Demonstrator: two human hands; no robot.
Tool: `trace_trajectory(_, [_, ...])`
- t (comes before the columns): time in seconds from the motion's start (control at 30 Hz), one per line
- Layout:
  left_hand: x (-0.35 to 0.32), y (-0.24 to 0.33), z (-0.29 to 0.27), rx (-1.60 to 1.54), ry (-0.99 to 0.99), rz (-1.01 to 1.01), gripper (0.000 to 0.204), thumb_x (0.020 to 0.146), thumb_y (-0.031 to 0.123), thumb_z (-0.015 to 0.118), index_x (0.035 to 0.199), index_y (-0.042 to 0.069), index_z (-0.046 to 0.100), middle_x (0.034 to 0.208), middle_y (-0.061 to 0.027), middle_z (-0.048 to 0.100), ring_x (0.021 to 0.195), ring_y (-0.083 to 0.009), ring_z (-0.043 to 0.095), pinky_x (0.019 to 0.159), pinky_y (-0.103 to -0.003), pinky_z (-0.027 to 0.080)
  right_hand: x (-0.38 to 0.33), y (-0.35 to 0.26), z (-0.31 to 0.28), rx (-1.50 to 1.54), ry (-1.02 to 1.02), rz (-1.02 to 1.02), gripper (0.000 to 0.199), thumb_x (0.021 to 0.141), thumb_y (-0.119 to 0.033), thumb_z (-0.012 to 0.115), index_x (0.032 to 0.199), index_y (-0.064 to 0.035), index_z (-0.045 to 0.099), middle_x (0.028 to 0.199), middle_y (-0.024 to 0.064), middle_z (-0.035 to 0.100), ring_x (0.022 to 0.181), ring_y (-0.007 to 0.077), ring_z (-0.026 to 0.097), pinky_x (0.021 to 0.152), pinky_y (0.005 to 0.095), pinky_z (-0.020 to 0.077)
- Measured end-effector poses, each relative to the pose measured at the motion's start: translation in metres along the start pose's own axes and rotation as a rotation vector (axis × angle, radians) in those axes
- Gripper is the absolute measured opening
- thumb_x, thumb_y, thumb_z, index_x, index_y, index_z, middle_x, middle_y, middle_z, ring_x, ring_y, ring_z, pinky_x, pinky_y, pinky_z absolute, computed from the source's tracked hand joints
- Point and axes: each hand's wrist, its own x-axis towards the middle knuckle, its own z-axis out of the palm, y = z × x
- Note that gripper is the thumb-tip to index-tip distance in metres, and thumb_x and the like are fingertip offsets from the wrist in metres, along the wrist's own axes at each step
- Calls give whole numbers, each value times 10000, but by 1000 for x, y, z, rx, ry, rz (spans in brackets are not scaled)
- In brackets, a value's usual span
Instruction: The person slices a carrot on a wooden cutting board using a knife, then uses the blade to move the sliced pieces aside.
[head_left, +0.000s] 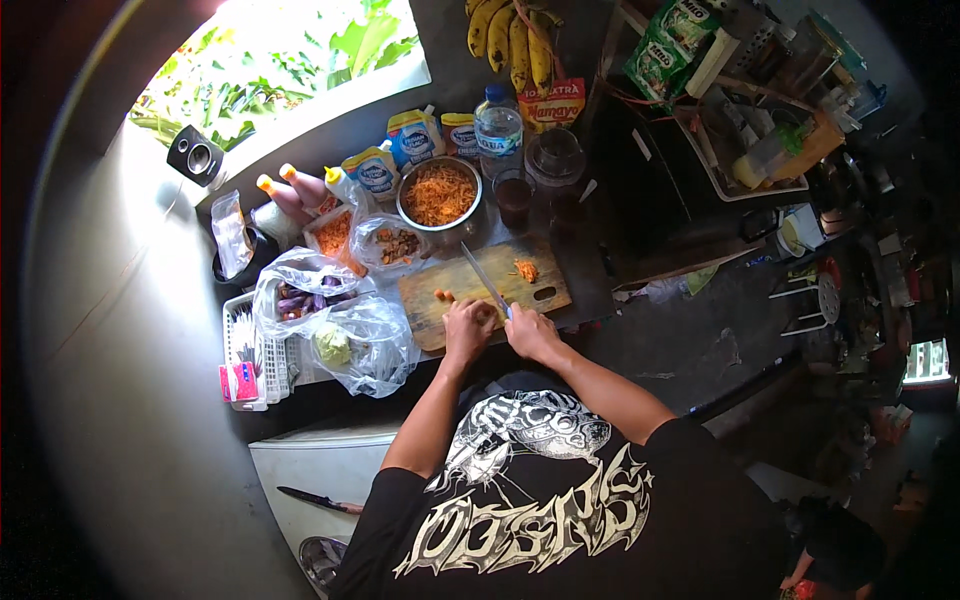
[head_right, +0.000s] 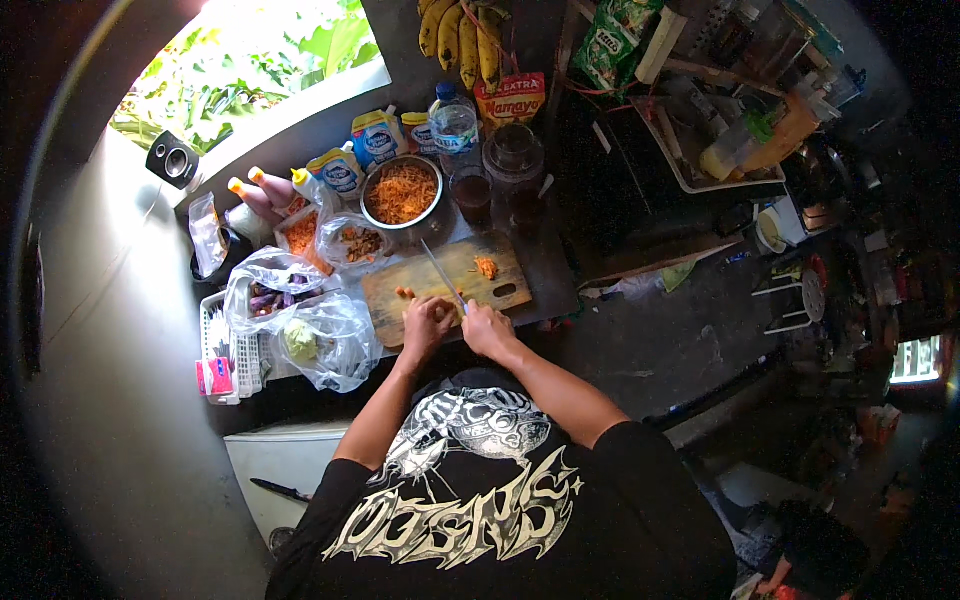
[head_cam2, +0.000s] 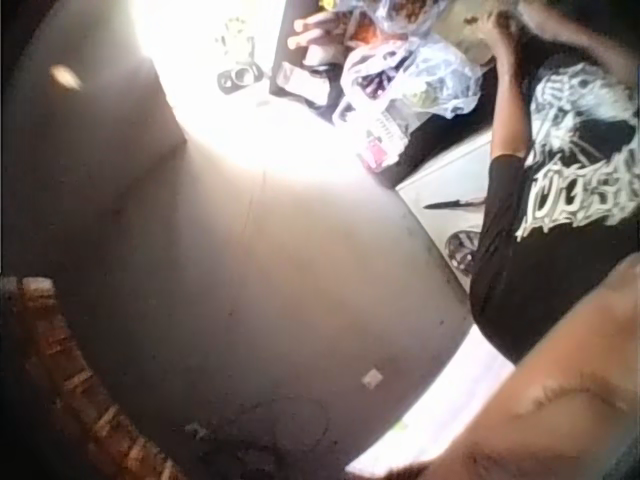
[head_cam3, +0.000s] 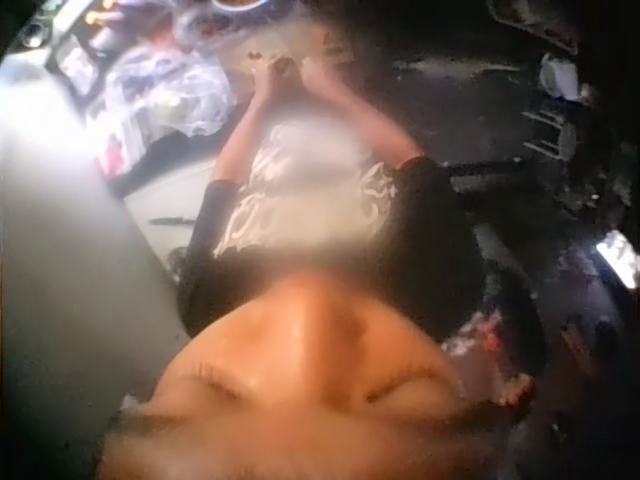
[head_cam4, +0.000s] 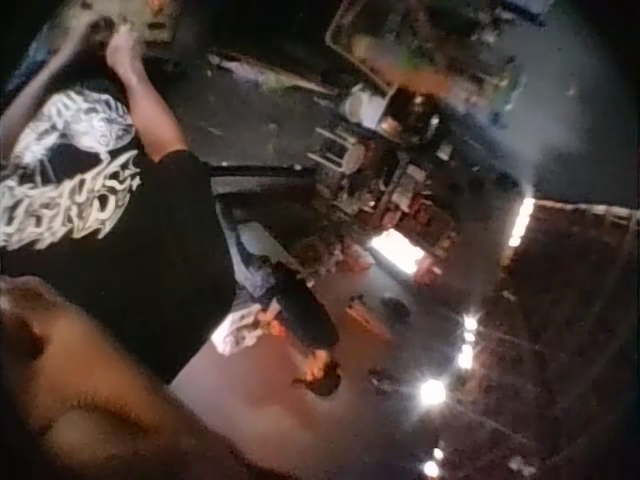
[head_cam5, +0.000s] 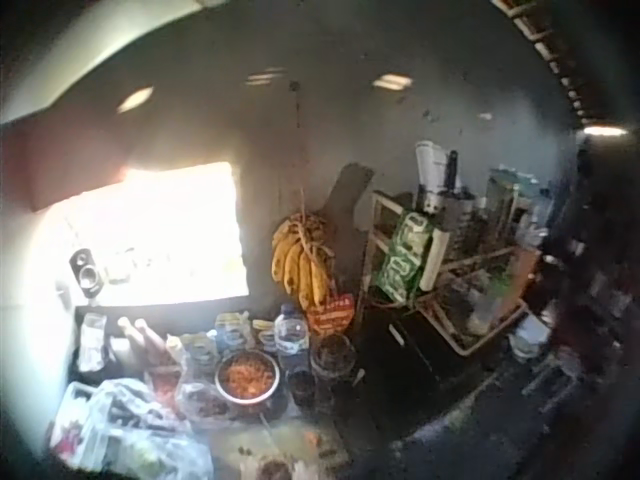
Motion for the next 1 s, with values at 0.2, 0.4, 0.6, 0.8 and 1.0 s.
trace_trajectory(0.2, [6,7,0,-242,-37,-175,149,804,126,700,914,27,722,826,-170,699,796,-359,666,750,-428,526,0,9,12,22,52,-88,295,988,-272,511,1092,3,485,921,314,673,900,521,648,802,614,497])
trace_trajectory(0.4, [11,6,-4,-217,-74,-152,115,795,99,702,863,7,710,801,-204,702,782,-362,700,724,-433,540,4,14,17,1,65,-80,292,987,-273,512,1083,2,479,920,314,672,885,523,648,791,617,498])
trace_trajectory(0.6, [6,1,-8,-238,77,-239,150,808,125,734,871,-10,719,803,-198,715,753,-342,715,699,-421,549,0,-5,17,-57,16,-93,299,978,-263,523,1095,10,486,891,305,680,866,508,664,783,605,519])
trace_trajectory(0.8, [7,0,-15,-285,37,-335,172,829,127,718,926,-4,775,826,-217,731,747,-328,738,722,-383,574,2,-13,31,-81,24,-112,298,974,-239,512,1084,35,477,847,300,680,827,502,673,763,597,532])
trace_trajectory(1.0, [24,-1,-15,-195,-16,-496,233,800,164,745,931,-27,773,823,-225,739,726,-294,746,697,-373,582,6,-12,32,-75,17,-119,289,981,-231,467,1108,28,459,874,317,676,855,515,664,792,614,516])
